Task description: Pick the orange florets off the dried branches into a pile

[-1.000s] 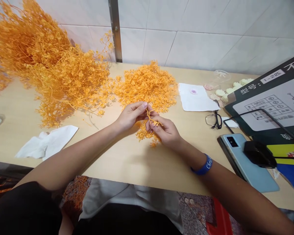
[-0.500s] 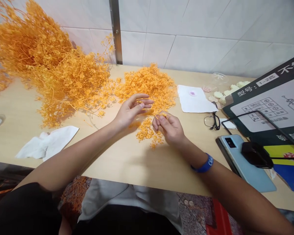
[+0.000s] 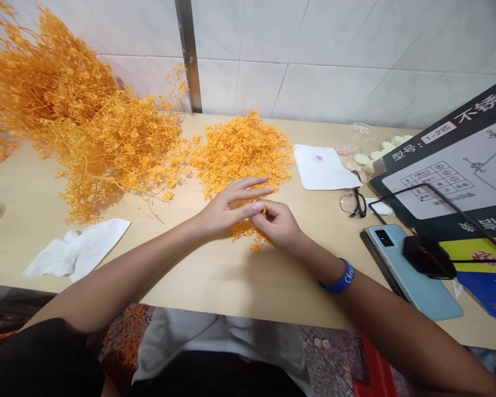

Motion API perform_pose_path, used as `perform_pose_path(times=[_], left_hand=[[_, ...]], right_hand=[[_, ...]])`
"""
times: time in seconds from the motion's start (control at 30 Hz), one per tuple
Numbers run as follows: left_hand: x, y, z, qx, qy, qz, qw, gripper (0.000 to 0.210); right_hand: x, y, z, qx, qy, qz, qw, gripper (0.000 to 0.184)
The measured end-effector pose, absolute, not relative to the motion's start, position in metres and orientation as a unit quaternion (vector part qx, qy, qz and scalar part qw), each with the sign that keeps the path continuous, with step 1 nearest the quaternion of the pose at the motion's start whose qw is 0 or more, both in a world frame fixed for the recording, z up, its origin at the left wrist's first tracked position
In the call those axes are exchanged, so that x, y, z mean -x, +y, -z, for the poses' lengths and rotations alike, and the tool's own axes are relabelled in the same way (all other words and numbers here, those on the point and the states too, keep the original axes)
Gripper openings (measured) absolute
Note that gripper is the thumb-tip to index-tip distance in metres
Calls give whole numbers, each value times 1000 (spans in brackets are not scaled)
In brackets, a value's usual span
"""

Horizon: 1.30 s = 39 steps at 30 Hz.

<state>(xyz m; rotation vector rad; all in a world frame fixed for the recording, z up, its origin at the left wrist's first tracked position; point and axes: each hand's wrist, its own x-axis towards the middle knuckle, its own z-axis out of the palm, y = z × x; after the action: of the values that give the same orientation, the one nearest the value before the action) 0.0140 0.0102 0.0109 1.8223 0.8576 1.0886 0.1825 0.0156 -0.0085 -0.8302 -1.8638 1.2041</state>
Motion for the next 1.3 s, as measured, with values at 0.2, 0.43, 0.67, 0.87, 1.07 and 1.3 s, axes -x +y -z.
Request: perform_pose_path(times=[0.2, 0.43, 0.67, 0.87, 1.07, 1.3], left_hand=[[-16, 9, -14, -659, 369, -457, 470, 46], [-17, 15, -9, -558, 354, -482, 575, 52], [-18, 18, -6, -538, 377, -492, 571, 53], [-14, 16, -13, -636, 355, -506, 462, 46], [-22, 8, -15, -639, 325, -516, 469, 35], [-23, 8, -11, -638, 326, -486, 500, 44]], right_hand=[[-184, 15, 8, 277, -771, -455, 350, 36], [-188, 15, -2, 234, -769, -497, 327, 43], [-191, 21, 4, 232, -742, -534, 333, 49], [-189, 21, 12, 287, -731, -508, 354, 48], [-185, 19, 10, 327, -760, -373, 420, 47], [-185, 19, 12, 323, -787, -301, 431, 37]])
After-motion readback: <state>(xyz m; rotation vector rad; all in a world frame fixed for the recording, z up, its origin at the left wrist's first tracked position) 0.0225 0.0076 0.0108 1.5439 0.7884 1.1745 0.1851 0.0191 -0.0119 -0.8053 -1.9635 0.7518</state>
